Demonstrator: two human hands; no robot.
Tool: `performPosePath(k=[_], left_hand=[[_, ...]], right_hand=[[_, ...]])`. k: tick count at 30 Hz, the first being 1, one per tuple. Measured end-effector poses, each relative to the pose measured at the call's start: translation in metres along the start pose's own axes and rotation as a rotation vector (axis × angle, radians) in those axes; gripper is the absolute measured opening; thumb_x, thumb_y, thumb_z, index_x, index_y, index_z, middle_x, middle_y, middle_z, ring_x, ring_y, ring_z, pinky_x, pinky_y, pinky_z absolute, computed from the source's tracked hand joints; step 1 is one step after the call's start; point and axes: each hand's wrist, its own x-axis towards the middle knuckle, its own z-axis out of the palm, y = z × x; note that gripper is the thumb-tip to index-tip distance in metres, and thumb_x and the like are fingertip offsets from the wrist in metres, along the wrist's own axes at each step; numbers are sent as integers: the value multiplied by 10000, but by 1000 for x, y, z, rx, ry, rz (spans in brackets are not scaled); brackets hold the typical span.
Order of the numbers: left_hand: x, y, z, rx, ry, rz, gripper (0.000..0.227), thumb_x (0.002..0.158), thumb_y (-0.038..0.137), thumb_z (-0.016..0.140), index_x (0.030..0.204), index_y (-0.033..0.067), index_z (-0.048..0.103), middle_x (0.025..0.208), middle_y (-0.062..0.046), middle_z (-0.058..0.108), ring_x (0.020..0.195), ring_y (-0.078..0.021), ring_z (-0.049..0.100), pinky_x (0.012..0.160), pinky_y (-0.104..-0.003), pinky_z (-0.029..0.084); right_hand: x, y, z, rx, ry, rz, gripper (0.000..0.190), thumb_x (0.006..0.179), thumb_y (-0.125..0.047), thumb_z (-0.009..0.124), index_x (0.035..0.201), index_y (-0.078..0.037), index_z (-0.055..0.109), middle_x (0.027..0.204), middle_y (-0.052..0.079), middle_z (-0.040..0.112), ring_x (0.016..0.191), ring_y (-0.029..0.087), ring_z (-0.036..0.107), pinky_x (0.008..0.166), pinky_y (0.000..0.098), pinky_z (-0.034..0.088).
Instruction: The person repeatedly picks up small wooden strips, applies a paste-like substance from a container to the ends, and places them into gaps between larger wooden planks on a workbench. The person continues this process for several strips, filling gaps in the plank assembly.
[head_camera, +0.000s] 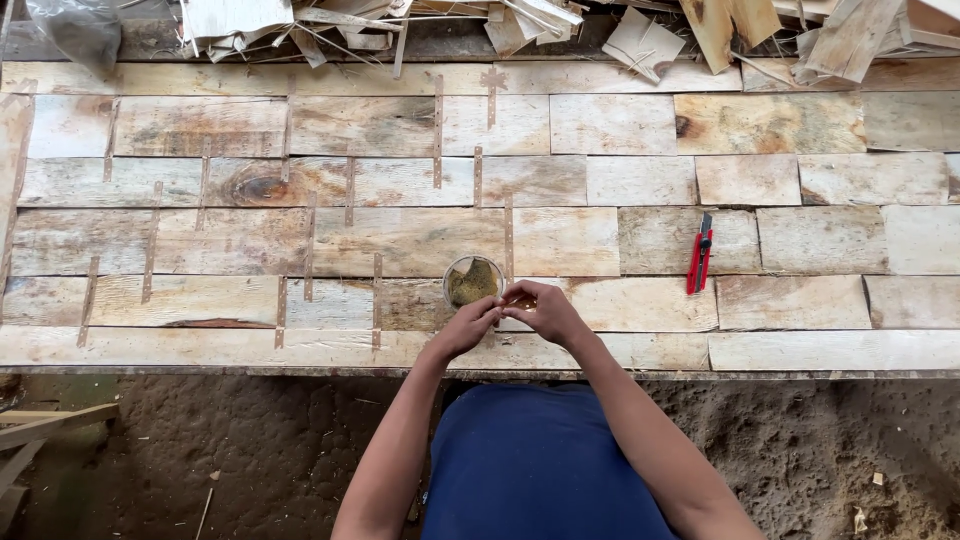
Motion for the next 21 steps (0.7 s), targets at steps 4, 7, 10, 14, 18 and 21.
performPosePath(k=[4,7,10,14,18,21], left_hand=[[2,-6,0,-13,3,4,189,1029,256,524,1010,130,663,820,-111,671,816,-241,572,774,-401,481],[3,-5,-2,-17,1,0,188,1035,246,511,1021,135,662,827,-101,678,819,-236,571,776,-396,485],[3,-3,-2,-21,9,-8,193,1029,288,544,988,143,665,806,-89,678,796,-221,579,755,-386,483],[10,-4,1,13,4,-6,225,1028,302,528,953,126,648,823,-148,668,803,-288,580,761,-421,476],[18,-6,4,46,15,-8,227,1023,288,511,925,132,645,811,-163,656,788,-306,583,753,-428,476],[26,-18,5,52,39,-33,185,1005,317,536,955,178,647,811,-86,673,792,-257,597,748,-398,478]], right_hand=[[1,4,0,52,-2,16,276,840,-52,832,1097,-62,730,977,112,793,963,215,745,917,330,585],[3,4,0,56,-6,3,300,835,-54,843,1111,-60,727,975,120,792,983,224,750,924,347,590],[2,-1,-2,97,6,6,393,840,-51,840,1201,-73,685,983,129,788,992,225,747,948,325,580],[4,-3,-3,92,23,22,384,839,-54,836,1191,-96,689,943,109,783,933,191,738,909,303,589],[10,6,-7,54,40,14,380,834,-80,847,1176,-105,684,927,99,779,906,181,729,890,305,592],[14,11,-9,-14,40,18,382,822,-139,863,1150,-163,669,921,36,793,929,146,753,889,279,579]])
